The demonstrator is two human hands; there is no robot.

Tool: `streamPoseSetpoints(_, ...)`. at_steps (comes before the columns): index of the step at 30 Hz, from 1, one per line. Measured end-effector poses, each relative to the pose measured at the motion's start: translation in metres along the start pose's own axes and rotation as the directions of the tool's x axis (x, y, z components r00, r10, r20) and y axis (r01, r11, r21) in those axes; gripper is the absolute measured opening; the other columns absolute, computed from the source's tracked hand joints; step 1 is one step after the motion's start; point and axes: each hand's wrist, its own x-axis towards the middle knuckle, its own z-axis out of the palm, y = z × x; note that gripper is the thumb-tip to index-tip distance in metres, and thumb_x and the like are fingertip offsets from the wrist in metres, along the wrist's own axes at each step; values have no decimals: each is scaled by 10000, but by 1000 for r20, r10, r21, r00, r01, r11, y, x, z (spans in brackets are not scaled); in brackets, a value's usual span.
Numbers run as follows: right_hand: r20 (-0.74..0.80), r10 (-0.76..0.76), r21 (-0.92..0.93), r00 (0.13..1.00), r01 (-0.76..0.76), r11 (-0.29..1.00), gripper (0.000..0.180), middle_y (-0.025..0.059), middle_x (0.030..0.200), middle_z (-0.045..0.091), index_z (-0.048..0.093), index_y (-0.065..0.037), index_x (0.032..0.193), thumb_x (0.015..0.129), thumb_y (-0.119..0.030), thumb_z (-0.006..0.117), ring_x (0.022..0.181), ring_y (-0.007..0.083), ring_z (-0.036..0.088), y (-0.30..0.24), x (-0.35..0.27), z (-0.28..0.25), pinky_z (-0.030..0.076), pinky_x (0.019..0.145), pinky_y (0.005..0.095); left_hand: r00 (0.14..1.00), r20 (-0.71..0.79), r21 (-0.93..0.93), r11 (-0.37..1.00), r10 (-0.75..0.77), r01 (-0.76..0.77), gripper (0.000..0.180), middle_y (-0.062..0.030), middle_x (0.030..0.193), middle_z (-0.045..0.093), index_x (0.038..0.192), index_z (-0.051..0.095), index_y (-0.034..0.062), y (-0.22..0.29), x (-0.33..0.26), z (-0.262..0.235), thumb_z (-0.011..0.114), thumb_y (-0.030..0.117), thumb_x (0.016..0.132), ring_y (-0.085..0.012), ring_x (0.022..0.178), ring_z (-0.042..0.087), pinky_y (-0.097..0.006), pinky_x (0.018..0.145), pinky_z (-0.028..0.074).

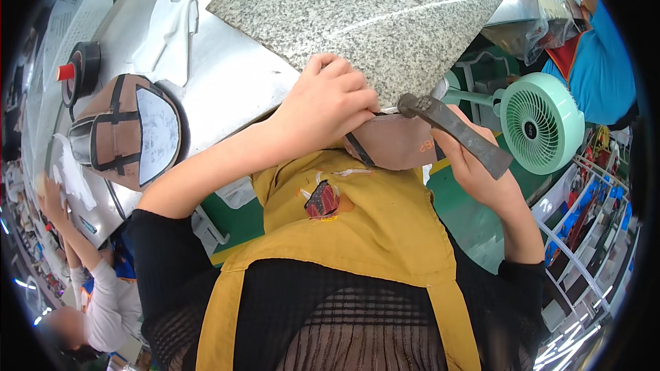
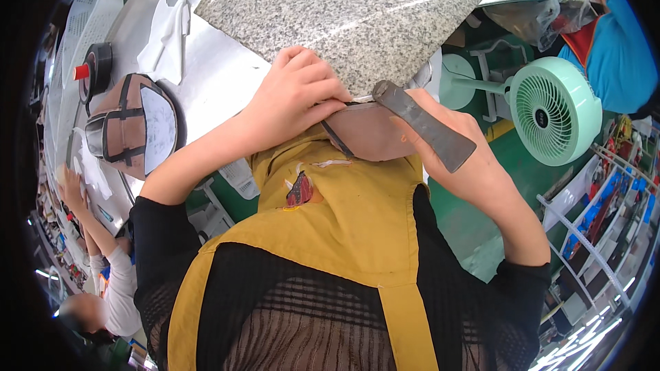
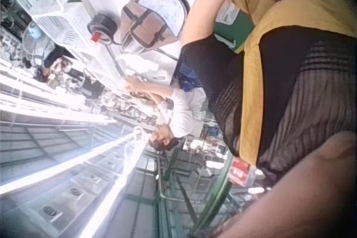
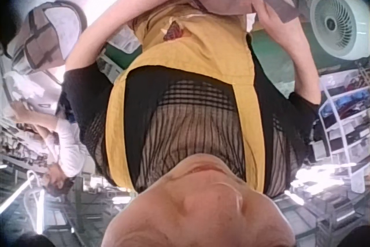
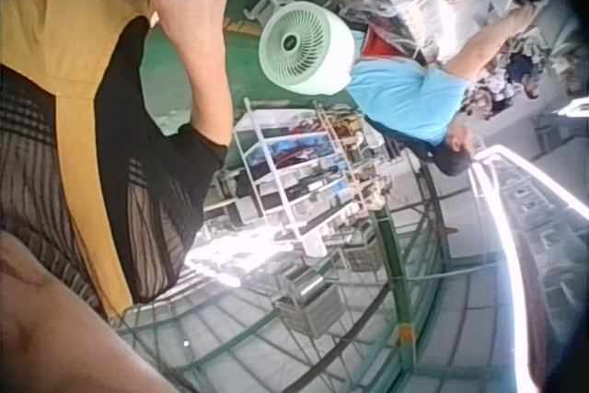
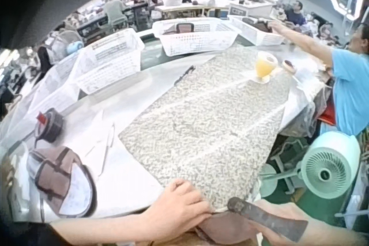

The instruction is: The person uses a hammer to tap and secure the upper part of a shoe to its sole on a workbench. They repeatedly adjust the shoe's position and tap along the edges to ensure the components are aligned and attached.

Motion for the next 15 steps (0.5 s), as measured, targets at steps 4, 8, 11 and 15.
streamPoseSetpoints(4, -45, -111, -7, 993, 111, 994, 256, 184, 847, 570, 510, -32, 1106, 852, -46, 540, 743, 387, 576, -4, 2, -4, 466, 620, 370, 982, -81, 194, 969, 169, -151, 176, 10, 796, 509, 842, 615, 124, 2, -7, 4, 635, 96, 670, -174, 821, 516, -395, 903, 386)
streamPoseSetpoints(8, 75, -63, -131, 995, 72, 989, 254, 173, 842, 579, 506, -28, 1068, 819, -28, 556, 739, 379, 585, 1, 5, 7, 472, 613, 371, 965, -95, 246, 945, 244, -215, 207, 9, 784, 501, 838, 599, 110, 2, -6, 6, 614, 91, 633, -155, 797, 521, -400, 898, 408)
streamPoseSetpoints(11, 139, -24, -6, 990, 25, 1000, 283, 165, 829, 581, 486, -23, 1066, 794, -14, 565, 738, 381, 589, -7, 6, -5, 480, 615, 376, 956, -67, 269, 928, 286, -258, 195, 2, 778, 504, 834, 590, 99, 0, -5, 6, 616, 88, 640, -151, 801, 525, -398, 896, 412)
streamPoseSetpoints(15, 46, -147, -114, 988, 151, 982, 412, 164, 875, 588, 447, -33, 1123, 739, -25, 596, 775, 386, 597, -12, 8, -5, 484, 621, 397, 954, -71, 273, 926, 291, -262, 174, 4, 780, 509, 835, 593, 101, 0, -7, 7, 624, 77, 666, -154, 807, 524, -404, 906, 403)
